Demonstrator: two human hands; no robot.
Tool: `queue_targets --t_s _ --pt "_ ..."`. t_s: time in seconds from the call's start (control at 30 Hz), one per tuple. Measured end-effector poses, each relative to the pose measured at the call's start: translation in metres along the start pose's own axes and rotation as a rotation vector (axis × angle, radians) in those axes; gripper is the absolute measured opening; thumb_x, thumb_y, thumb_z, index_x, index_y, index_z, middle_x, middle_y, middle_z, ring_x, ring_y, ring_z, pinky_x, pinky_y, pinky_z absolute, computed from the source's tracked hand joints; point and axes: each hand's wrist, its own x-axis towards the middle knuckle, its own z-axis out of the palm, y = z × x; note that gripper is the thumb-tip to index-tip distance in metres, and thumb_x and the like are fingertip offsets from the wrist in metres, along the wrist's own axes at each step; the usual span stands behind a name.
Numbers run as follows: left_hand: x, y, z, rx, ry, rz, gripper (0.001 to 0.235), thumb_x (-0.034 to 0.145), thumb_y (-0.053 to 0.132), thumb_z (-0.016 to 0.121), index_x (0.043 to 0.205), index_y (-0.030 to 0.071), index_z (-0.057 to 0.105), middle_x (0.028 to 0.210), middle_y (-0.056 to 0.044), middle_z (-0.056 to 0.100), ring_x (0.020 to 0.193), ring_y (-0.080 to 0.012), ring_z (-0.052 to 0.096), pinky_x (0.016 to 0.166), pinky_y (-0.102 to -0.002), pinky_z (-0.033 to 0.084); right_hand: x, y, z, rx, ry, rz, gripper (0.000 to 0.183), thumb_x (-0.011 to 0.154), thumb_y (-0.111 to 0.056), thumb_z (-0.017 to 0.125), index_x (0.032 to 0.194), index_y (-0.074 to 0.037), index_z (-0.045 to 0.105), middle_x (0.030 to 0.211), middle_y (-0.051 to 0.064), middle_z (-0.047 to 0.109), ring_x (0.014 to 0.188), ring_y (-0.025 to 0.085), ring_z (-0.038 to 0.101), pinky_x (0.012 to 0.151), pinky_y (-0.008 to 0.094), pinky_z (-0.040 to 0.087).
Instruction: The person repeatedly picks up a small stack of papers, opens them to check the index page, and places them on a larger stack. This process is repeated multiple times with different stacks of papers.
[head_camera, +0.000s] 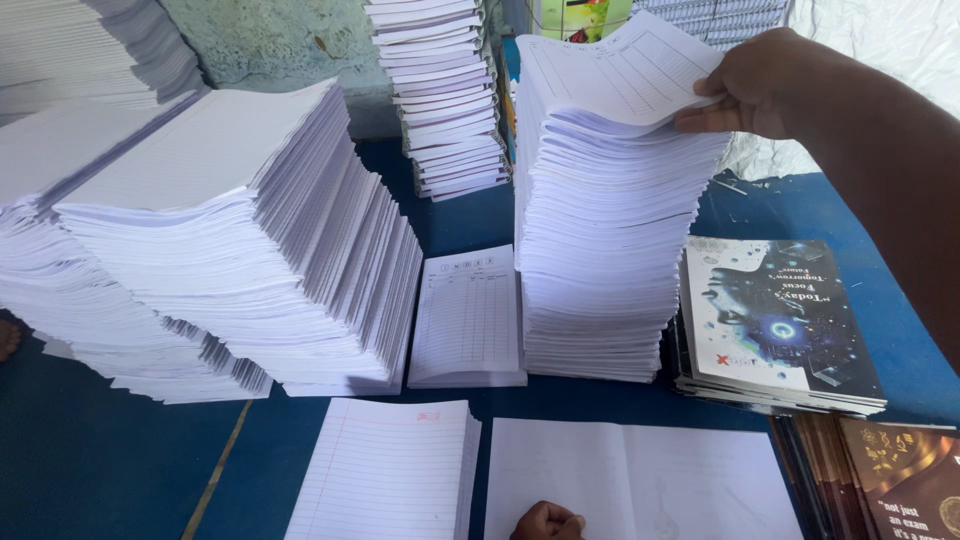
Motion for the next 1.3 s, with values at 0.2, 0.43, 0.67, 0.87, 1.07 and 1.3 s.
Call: queue_targets --t_s 0.2,0.43,0.67,0.87,1.07,1.3 --pt "-0.004 0.004 0.003 0.0 0.044 -0.004 0.022 0.084 0.019 0.081 0.102 0.008 0.073 0.088 -0.008 0.079 0.081 -0.0136 0.078 0.091 -0.03 0.061 -0.006 0.003 -0.004 0.083 -0.004 0.011 0.031 0.102 -0.002 0.05 0.129 0.011 0.051 0.12 0.024 0.068 0.101 0.03 0.077 0.082 0.032 0.061" --pt "-0.008 0.006 0.002 -0.01 0.054 -0.023 0.022 0.084 0.019 0.081 0.101 0.008 0.074 0.088 -0.008 0.079 0.08 -0.0141 0.078 0.091 -0.029 0.061 -0.013 0.006 -0.002 0.07 0.053 -0.015 0.035 0.104 -0.004 0.05 0.134 0.013 0.049 0.119 0.025 0.068 0.1 0.03 0.077 0.084 0.033 0.061" --pt "-0.006 0.007 -0.001 -0.007 0.021 -0.009 0.024 0.084 0.021 0.082 0.103 0.008 0.074 0.093 -0.008 0.078 0.085 -0.0151 0.078 0.095 -0.031 0.059 -0.01 0.004 -0.003 0.043 0.015 -0.031 0.038 0.101 0.001 0.05 0.137 0.01 0.048 0.122 0.024 0.067 0.105 0.029 0.075 0.084 0.033 0.06" --pt "-0.006 0.005 0.002 0.02 0.04 -0.017 0.023 0.084 0.02 0.08 0.103 0.009 0.073 0.093 -0.008 0.078 0.085 -0.015 0.078 0.094 -0.031 0.06 -0.009 0.005 -0.006 0.012 0.014 -0.021 0.036 0.1 0.001 0.052 0.135 0.009 0.052 0.126 0.025 0.067 0.107 0.031 0.075 0.085 0.033 0.06" --pt "0.005 -0.003 0.005 0.022 0.05 0.029 0.023 0.083 0.02 0.08 0.101 0.007 0.074 0.091 -0.01 0.078 0.083 -0.0145 0.078 0.091 -0.031 0.062 -0.01 -0.006 -0.002 -0.269 0.062 -0.02 0.039 0.095 -0.005 0.067 0.127 0.015 0.059 0.112 0.027 0.07 0.099 0.037 0.075 0.081 0.036 0.063" --pt "0.023 -0.023 0.004 0.028 -0.017 0.12 0.027 0.087 0.025 0.076 0.105 0.006 0.07 0.091 -0.01 0.077 0.084 -0.0128 0.077 0.089 -0.03 0.061 -0.001 -0.012 0.004 -1.372 0.276 -0.197 0.049 0.076 -0.045 0.092 0.106 -0.007 0.082 0.096 0.014 0.08 0.08 0.032 0.075 0.075 0.043 0.059"
